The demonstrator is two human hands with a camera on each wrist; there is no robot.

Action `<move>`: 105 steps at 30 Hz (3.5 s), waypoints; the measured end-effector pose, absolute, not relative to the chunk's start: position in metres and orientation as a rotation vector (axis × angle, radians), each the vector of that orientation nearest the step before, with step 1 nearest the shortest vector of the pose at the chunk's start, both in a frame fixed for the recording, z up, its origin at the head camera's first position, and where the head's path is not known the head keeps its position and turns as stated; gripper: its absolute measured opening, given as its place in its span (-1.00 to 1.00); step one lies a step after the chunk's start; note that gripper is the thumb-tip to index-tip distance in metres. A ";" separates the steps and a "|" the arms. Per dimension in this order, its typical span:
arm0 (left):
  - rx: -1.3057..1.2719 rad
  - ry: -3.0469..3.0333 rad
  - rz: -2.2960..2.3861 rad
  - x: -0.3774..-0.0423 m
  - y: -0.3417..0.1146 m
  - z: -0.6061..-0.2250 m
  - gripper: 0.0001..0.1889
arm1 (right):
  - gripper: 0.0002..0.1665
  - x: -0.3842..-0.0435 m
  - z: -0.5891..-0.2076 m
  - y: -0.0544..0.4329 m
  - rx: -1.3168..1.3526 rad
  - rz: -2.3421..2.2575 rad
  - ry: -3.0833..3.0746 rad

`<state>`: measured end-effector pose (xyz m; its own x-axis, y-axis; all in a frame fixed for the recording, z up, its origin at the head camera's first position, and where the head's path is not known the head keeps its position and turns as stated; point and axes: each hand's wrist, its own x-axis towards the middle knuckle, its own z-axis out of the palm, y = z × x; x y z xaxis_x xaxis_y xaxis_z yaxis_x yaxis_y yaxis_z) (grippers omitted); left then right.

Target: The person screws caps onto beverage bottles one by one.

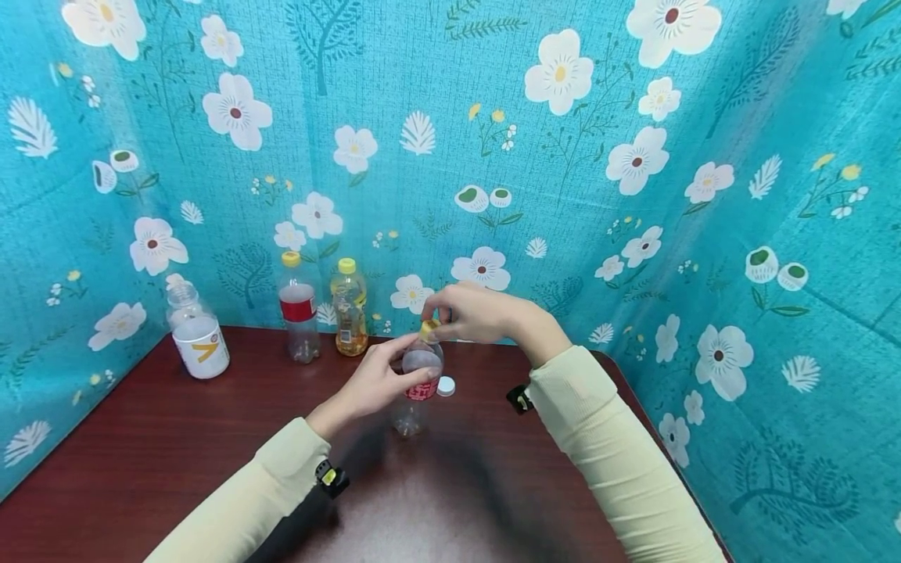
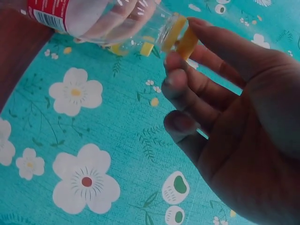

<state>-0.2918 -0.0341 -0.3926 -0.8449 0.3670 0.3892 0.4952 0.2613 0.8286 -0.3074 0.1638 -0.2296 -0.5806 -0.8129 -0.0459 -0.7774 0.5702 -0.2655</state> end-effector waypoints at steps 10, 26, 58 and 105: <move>-0.834 -2.393 -1.611 -0.292 -0.032 -0.392 -0.42 | -0.30 -0.304 -0.233 0.157 -1.169 -0.101 3.038; -0.818 -2.401 -1.627 -0.291 -0.032 -0.394 -0.39 | -0.70 -0.303 -0.224 0.168 -1.342 -0.354 2.613; -0.852 -2.401 -1.618 -0.292 -0.026 -0.397 -0.38 | -0.88 -0.300 -0.232 0.168 -1.285 -0.345 2.662; -0.810 -2.335 -1.610 -0.287 -0.007 -0.395 -0.44 | -0.63 -0.278 -0.253 0.168 -1.055 -0.273 3.074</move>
